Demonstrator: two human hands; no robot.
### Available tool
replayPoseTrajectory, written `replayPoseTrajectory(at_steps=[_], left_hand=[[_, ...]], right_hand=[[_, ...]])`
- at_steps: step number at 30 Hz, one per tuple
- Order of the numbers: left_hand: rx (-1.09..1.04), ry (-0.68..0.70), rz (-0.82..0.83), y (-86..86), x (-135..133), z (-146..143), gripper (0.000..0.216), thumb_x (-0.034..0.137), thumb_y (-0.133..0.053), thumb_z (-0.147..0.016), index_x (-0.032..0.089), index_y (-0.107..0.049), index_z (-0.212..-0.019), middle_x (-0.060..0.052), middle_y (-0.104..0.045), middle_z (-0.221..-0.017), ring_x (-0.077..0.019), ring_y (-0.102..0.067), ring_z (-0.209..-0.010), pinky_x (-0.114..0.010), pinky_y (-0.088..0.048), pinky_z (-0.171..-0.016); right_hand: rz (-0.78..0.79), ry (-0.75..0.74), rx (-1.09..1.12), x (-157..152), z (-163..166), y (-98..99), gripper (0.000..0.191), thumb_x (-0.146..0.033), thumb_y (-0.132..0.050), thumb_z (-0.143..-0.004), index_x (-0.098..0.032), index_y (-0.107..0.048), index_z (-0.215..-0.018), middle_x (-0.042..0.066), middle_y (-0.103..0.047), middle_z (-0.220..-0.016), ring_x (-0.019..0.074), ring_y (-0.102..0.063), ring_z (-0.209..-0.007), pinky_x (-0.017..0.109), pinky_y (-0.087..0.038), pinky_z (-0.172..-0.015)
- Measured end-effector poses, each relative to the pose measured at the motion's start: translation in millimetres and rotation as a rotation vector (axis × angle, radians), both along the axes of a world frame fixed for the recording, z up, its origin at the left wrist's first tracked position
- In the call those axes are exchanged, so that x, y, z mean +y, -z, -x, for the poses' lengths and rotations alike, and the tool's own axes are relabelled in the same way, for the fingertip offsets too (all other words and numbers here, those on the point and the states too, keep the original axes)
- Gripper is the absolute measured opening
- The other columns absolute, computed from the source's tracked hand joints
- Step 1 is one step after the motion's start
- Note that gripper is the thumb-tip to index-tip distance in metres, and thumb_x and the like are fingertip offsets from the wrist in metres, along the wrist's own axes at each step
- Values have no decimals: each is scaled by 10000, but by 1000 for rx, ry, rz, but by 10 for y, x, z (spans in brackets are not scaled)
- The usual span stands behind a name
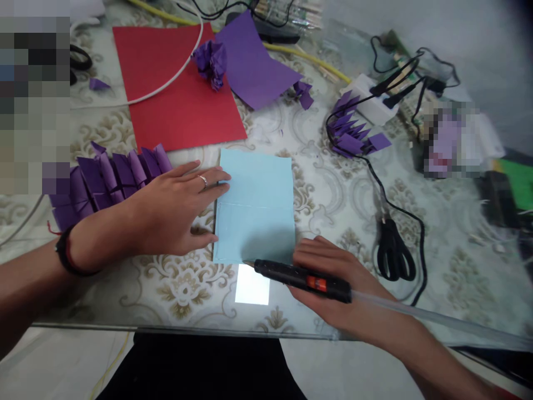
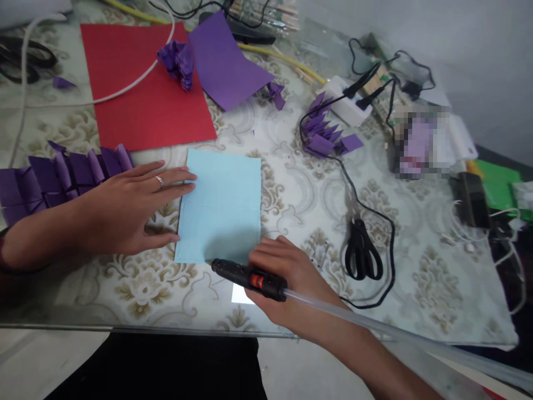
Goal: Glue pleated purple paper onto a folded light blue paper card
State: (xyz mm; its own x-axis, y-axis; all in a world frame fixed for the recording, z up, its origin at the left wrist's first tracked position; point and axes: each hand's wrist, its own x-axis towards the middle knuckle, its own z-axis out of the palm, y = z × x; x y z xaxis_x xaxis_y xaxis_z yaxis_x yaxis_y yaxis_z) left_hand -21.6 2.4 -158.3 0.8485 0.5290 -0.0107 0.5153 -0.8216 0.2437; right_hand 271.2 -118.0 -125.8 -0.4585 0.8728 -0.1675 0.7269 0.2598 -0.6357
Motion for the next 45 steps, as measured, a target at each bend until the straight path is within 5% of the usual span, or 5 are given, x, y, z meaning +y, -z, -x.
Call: replayPoseTrajectory(at_steps=[9, 18, 27, 36, 45], left_hand=[[-10, 26, 17, -21, 22, 12, 650, 507, -576, -971, 148, -498, -1508, -155, -484, -1645, -314, -466, -1531, -520, -262, -1337], [-5, 37, -30, -8, 35, 11, 704, 539, -577, -947, 80, -542, -1480, -209, -503, -1618, -355, -495, -1503, -522, -305, -1315], [-56, 50, -21, 8, 42, 20, 687, 506, -625, -943, 79, -554, -1476, -216, -515, -1603, -367, -527, -1474, -520, -304, -1314], [-23, 36, -34, 14, 36, 17, 731, 557, -595, -939, 77, -552, -1489, -210, -512, -1612, -366, -502, -1497, -523, -307, -1314], [-5, -10, 32, -2, 7, -2, 730, 536, -627, -921, 118, -537, -1512, -188, -501, -1635, -330, -449, -1545, -482, -247, -1335]], right_hand=[[-64, 141, -70, -226, -354, 43, 241, -102, -679, -789, -281, -550, -692, -32, -626, -654, 230, -678, -675, 405, -558, -783], [-107, 355, -137, -468, -649, 84, 41, -380, -776, -868, -341, -762, -870, 25, -782, -873, 354, -779, -990, 568, -610, -981], [-169, 452, -205, -632, -884, 191, 290, -560, -799, -843, -364, -810, -1056, 49, -815, -1071, 394, -761, -1112, 605, -623, -985], [79, 198, -15, -21, -469, -190, 312, -366, -712, -962, -253, -590, -697, -13, -604, -684, 181, -615, -623, 337, -512, -605], [-53, 51, 120, 526, 21, -50, 266, -266, -698, -944, -236, -573, -712, -9, -574, -690, 177, -554, -677, 324, -454, -669]])
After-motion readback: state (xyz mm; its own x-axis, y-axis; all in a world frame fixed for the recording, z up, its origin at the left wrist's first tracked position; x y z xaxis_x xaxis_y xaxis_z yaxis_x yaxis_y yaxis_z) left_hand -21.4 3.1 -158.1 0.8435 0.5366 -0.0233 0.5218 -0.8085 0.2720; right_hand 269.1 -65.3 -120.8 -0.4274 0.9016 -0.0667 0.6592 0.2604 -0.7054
